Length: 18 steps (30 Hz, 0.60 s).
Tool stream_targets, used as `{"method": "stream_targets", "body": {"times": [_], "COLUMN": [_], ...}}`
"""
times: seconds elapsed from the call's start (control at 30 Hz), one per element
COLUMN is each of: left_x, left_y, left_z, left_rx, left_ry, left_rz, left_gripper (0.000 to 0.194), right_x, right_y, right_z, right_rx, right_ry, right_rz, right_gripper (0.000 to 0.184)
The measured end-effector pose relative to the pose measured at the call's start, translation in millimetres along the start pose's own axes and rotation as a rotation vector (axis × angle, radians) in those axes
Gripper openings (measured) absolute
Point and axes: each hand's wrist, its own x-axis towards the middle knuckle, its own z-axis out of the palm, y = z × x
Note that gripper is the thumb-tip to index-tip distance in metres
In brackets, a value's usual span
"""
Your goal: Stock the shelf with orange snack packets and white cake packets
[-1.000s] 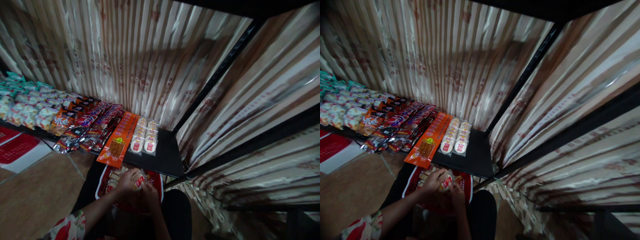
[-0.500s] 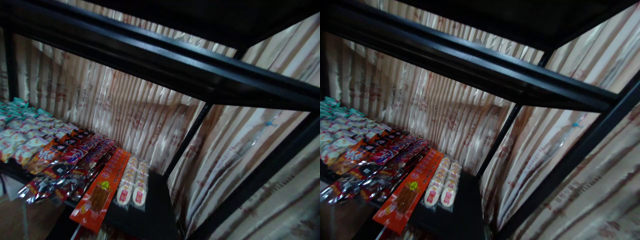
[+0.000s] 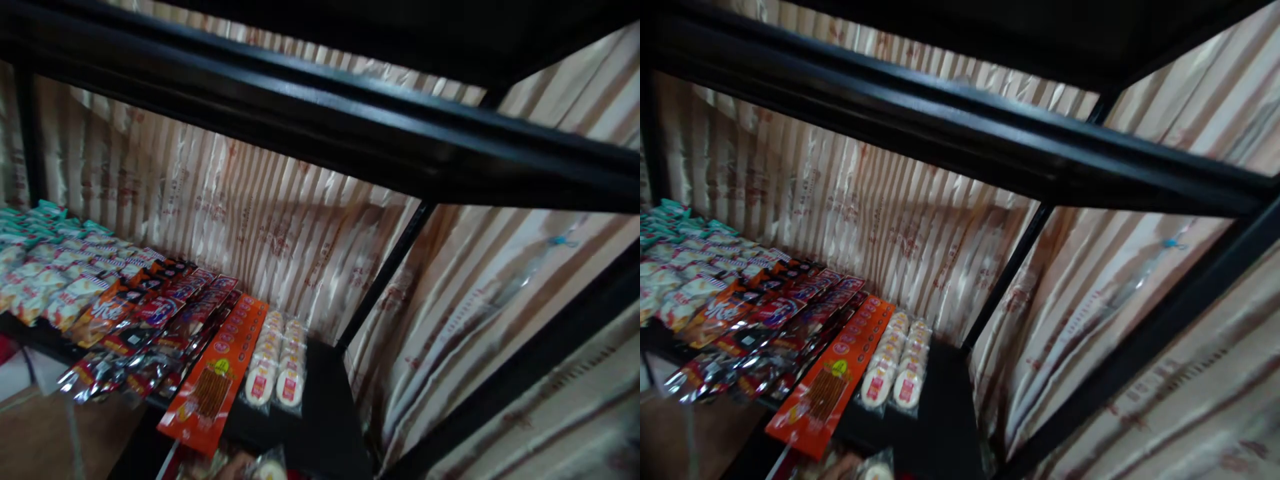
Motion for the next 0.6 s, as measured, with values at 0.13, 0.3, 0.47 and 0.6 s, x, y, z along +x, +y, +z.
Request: {"method": "stream_targets", "body": {"times": [0.13,0.3,0.47,0.6], "left_x": [-38.2,-42.8,-36.4,-25.7], "left_y": [-19.4,-25.4,-18.5,-12.9], "left_z": [3.2,-0.7,-4.0,-2.9], "left_rx": [-0.185,-0.137,-0.105,-0.155], "left_ry": [0.074,0.177,0.112,0.137], "left_rz": [-0.126,-0.135,-0.05,-0.033], "left_gripper": [0.033,0.016,0.017,0.022], "right_x": [-52.9,-69.1,-60.6,-53.6], "right_y": [24.3,31.1,22.2,10.4], "right_z": [24.9,35.9,27.3,21.9], "right_rx": [0.218,0.284,0.313,0.352], "right_ry": [0.053,0.129,0.089,0.076], "right_rz": [0.307,0.373,0.303,0.288], "right_gripper": [0.041,0.04,0.038,0.037]}}
